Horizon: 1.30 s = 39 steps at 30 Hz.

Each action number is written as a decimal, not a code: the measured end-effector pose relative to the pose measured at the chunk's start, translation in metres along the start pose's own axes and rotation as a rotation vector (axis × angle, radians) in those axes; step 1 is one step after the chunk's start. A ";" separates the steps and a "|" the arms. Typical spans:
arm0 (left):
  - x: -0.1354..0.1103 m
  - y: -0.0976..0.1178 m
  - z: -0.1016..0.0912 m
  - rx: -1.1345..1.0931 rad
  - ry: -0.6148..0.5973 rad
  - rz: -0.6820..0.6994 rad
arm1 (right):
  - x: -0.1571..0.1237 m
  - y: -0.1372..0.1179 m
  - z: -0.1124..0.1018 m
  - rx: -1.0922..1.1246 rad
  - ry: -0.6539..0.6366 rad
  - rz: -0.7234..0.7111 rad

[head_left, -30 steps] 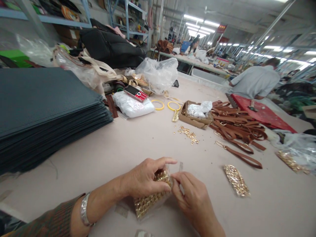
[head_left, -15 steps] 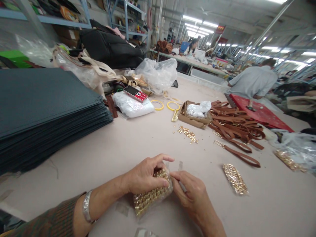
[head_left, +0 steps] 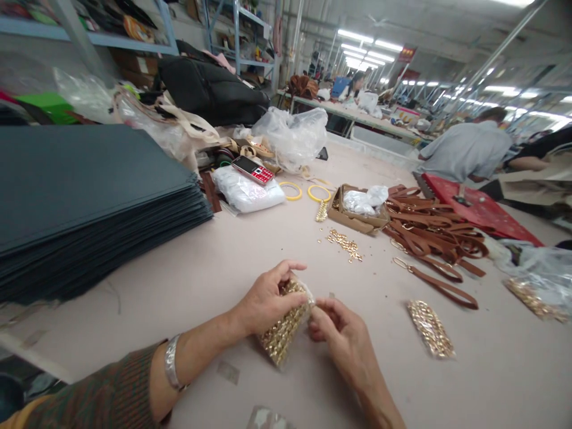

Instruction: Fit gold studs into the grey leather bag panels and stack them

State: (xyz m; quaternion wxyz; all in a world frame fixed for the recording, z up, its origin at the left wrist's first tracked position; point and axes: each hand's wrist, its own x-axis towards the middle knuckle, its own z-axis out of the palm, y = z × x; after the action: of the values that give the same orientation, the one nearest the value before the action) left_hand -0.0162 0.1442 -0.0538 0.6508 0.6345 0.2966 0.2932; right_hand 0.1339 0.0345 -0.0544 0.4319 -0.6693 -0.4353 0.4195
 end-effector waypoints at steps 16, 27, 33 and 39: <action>0.005 -0.008 -0.002 -0.086 -0.035 -0.067 | 0.009 0.005 0.005 0.122 0.021 0.059; -0.003 -0.004 0.003 0.182 0.063 0.003 | 0.013 0.007 0.000 0.010 0.105 0.018; -0.011 0.010 0.004 0.196 -0.006 0.074 | 0.013 -0.004 0.008 0.003 -0.025 0.015; -0.006 0.011 0.001 0.165 -0.088 0.025 | 0.016 -0.010 0.004 0.101 -0.116 0.065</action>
State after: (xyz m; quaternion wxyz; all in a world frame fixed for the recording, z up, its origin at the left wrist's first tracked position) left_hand -0.0193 0.1394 -0.0430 0.6049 0.7018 0.2832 0.2477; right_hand 0.1324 0.0533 -0.0487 0.4251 -0.6350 -0.4159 0.4930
